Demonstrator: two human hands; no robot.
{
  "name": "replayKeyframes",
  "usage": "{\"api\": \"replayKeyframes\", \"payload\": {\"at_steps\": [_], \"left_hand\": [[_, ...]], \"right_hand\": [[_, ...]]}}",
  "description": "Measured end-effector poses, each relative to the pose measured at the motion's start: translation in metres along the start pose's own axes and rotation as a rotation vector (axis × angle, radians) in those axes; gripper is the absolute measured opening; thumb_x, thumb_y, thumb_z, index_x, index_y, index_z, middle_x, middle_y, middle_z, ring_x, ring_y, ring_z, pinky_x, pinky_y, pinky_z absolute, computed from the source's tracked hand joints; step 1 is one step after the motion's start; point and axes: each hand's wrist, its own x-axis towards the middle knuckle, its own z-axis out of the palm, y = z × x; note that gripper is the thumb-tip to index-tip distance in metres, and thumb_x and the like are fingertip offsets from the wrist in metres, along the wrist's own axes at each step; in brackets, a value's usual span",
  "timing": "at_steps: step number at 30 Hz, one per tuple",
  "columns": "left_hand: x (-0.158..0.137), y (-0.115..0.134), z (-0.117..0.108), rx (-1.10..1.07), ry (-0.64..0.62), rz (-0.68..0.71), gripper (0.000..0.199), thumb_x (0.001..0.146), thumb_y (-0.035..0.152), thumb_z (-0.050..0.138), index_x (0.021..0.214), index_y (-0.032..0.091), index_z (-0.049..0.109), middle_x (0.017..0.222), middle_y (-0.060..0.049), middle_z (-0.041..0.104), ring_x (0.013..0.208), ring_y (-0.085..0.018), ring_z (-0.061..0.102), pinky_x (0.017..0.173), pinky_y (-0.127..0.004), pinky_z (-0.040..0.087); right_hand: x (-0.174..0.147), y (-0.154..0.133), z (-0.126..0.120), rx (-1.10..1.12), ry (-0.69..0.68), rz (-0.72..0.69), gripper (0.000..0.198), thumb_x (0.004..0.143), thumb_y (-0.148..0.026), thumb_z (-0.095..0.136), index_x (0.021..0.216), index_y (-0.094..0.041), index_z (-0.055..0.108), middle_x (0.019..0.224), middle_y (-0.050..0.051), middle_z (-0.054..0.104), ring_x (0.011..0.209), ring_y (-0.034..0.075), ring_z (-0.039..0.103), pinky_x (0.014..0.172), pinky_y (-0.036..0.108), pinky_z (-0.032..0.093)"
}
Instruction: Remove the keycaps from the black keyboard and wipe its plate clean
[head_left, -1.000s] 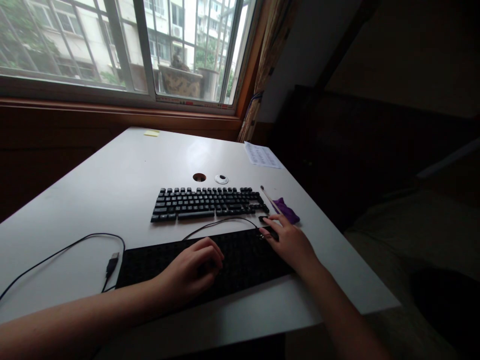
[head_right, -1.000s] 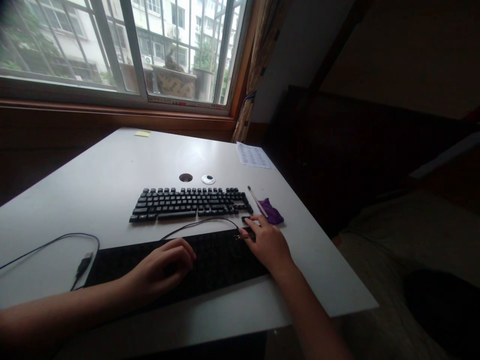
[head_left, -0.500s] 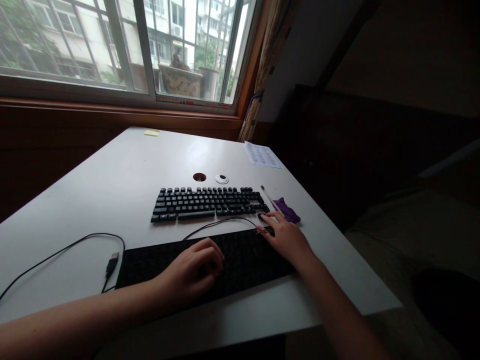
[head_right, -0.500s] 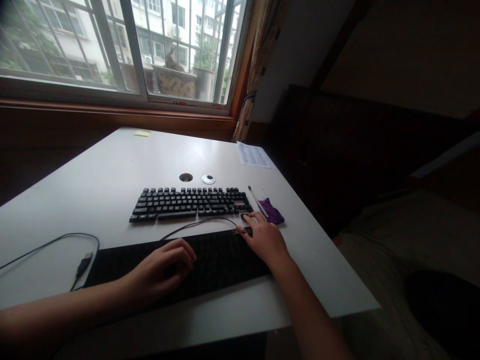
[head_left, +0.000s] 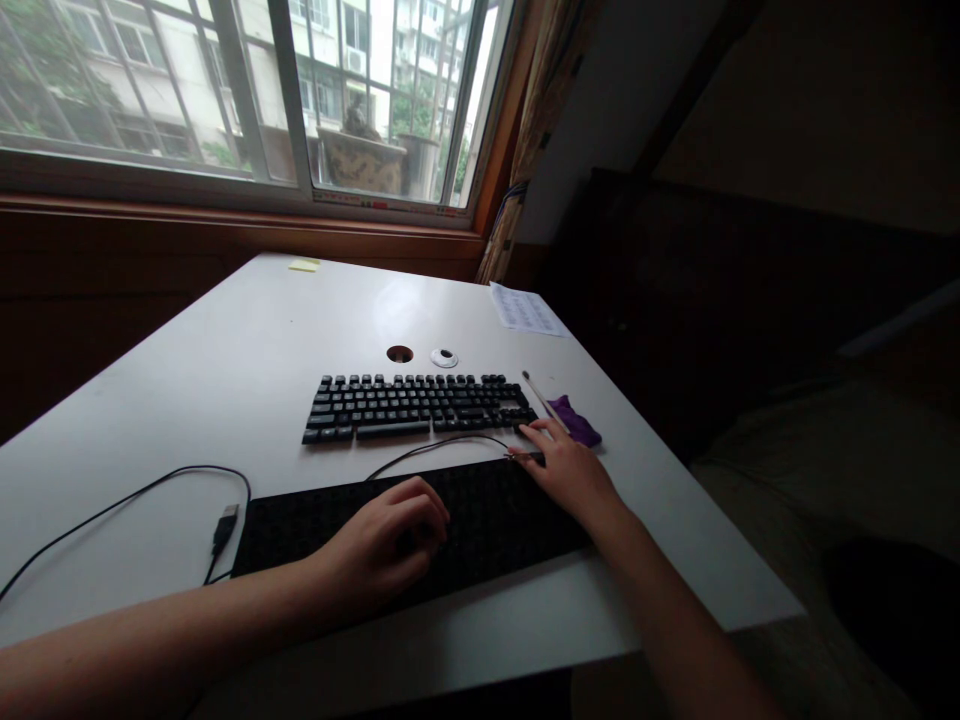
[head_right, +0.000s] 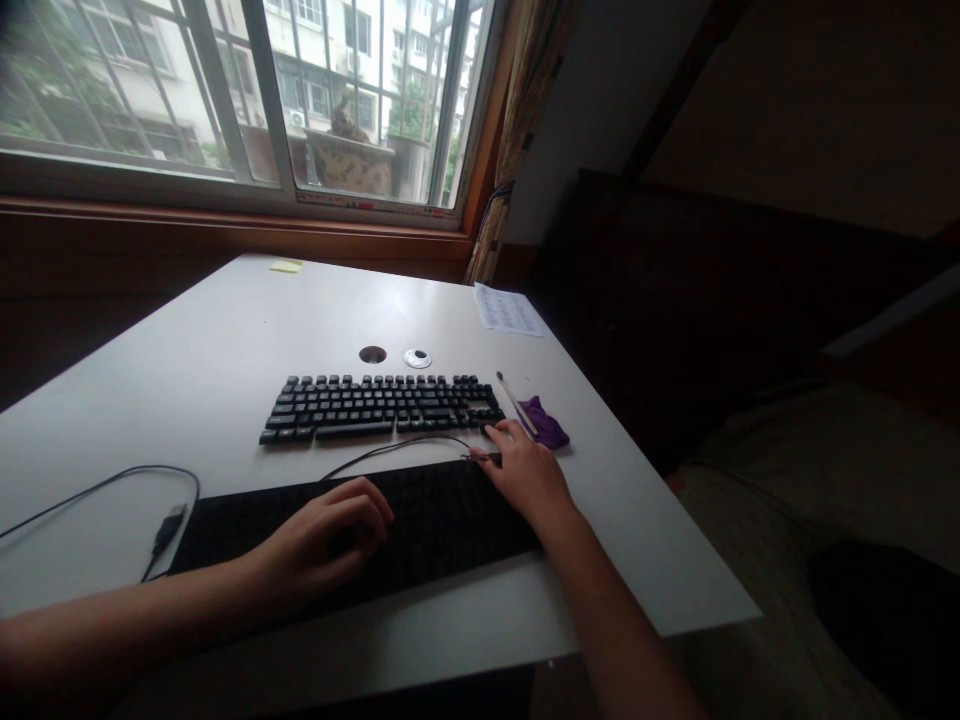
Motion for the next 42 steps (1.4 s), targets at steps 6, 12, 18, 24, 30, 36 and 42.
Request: {"api": "replayKeyframes", "payload": {"at_steps": [6,12,18,24,30,36,42], "left_hand": [[-0.001,0.0,0.0,-0.001,-0.006,-0.003,0.023,0.08,-0.001,0.053,0.091,0.017,0.061,0.103,-0.007,0.061,0.092,-0.017,0.062,0.076,-0.026,0.051],[-0.001,-0.002,0.0,0.003,-0.005,0.002,0.023,0.08,-0.001,0.054,0.092,0.018,0.06,0.104,-0.006,0.062,0.094,-0.018,0.062,0.078,-0.027,0.052],[0.0,-0.002,0.0,0.002,-0.009,0.015,0.023,0.08,-0.001,0.054,0.092,0.018,0.06,0.104,-0.006,0.061,0.095,-0.017,0.062,0.079,-0.027,0.052],[0.0,0.0,0.0,0.006,-0.009,0.006,0.022,0.08,0.0,0.054,0.091,0.017,0.06,0.103,-0.006,0.061,0.093,-0.018,0.062,0.077,-0.027,0.052],[-0.001,0.0,0.0,0.001,-0.015,0.004,0.024,0.079,-0.002,0.054,0.092,0.018,0.06,0.104,-0.006,0.061,0.094,-0.018,0.062,0.078,-0.027,0.052],[-0.001,-0.001,0.001,0.008,-0.015,0.001,0.024,0.078,-0.002,0.054,0.092,0.018,0.06,0.104,-0.006,0.061,0.094,-0.018,0.062,0.078,-0.027,0.052],[0.0,0.001,0.0,0.015,-0.008,0.006,0.021,0.08,0.001,0.054,0.091,0.017,0.061,0.103,-0.007,0.062,0.093,-0.018,0.062,0.076,-0.026,0.053]], "right_hand": [[0.003,-0.001,-0.001,0.001,-0.016,0.006,0.05,0.1,-0.054,0.049,0.138,-0.025,0.062,0.138,0.01,0.059,0.103,0.026,0.07,0.087,0.037,0.056],[0.006,-0.001,-0.002,-0.001,-0.034,0.004,0.05,0.1,-0.051,0.051,0.14,-0.023,0.061,0.139,0.01,0.058,0.105,0.026,0.069,0.087,0.037,0.056],[0.009,-0.002,-0.004,0.008,-0.047,0.003,0.048,0.099,-0.048,0.052,0.139,-0.023,0.061,0.138,0.01,0.059,0.105,0.026,0.069,0.085,0.037,0.057],[0.01,-0.003,-0.005,0.012,-0.056,0.011,0.046,0.097,-0.045,0.056,0.138,-0.024,0.062,0.138,0.009,0.058,0.106,0.026,0.069,0.084,0.035,0.057],[0.012,-0.002,-0.004,-0.003,-0.062,0.015,0.047,0.096,-0.044,0.058,0.138,-0.024,0.061,0.14,0.009,0.058,0.104,0.025,0.069,0.083,0.035,0.057],[0.013,-0.003,-0.004,-0.006,-0.066,0.012,0.048,0.095,-0.042,0.059,0.139,-0.025,0.06,0.14,0.008,0.057,0.104,0.025,0.069,0.083,0.035,0.057],[0.012,-0.004,-0.005,-0.008,-0.071,0.006,0.048,0.095,-0.041,0.058,0.139,-0.024,0.061,0.141,0.008,0.057,0.105,0.026,0.069,0.085,0.036,0.057]]}}
